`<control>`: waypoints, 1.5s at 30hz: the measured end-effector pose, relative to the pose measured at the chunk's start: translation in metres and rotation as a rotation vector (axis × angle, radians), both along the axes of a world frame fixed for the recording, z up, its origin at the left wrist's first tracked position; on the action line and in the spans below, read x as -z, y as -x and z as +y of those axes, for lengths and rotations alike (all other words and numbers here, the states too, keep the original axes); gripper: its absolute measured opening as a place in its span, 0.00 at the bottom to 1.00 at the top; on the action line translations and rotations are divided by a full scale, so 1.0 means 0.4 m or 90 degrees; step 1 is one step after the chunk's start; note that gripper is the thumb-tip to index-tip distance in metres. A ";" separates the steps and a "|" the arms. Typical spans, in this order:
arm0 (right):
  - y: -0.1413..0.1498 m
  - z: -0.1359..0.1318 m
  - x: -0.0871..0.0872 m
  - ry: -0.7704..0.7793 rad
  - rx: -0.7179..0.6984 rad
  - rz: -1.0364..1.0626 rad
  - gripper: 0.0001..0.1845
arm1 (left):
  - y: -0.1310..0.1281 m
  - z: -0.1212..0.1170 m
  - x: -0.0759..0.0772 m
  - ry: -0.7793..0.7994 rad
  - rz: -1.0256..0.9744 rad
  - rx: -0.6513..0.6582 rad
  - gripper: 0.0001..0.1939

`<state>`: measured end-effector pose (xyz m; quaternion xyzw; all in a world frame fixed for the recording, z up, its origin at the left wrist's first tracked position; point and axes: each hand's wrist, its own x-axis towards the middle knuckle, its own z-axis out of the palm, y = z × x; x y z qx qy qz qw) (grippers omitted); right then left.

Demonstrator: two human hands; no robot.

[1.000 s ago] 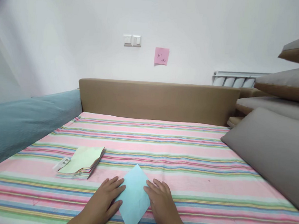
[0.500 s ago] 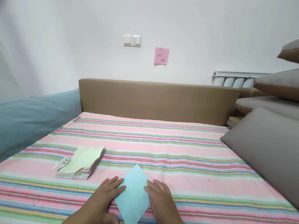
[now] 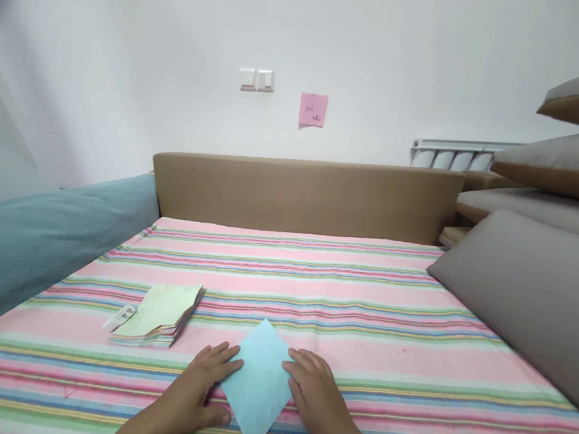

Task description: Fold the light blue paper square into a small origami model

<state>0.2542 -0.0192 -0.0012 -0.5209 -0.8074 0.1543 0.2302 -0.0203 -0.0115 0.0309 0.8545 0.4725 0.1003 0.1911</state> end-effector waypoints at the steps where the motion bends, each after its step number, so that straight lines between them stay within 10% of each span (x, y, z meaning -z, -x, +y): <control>1: -0.003 0.000 -0.001 0.004 -0.001 0.004 0.20 | 0.000 0.000 0.001 -0.004 0.000 -0.002 0.40; 20: -0.022 -0.008 -0.014 0.072 -0.022 0.019 0.31 | -0.009 -0.005 -0.006 -0.049 0.029 -0.023 0.34; 45: -0.008 0.020 0.012 -0.168 0.042 0.127 0.14 | -0.023 0.029 0.031 -0.302 -0.137 -0.060 0.08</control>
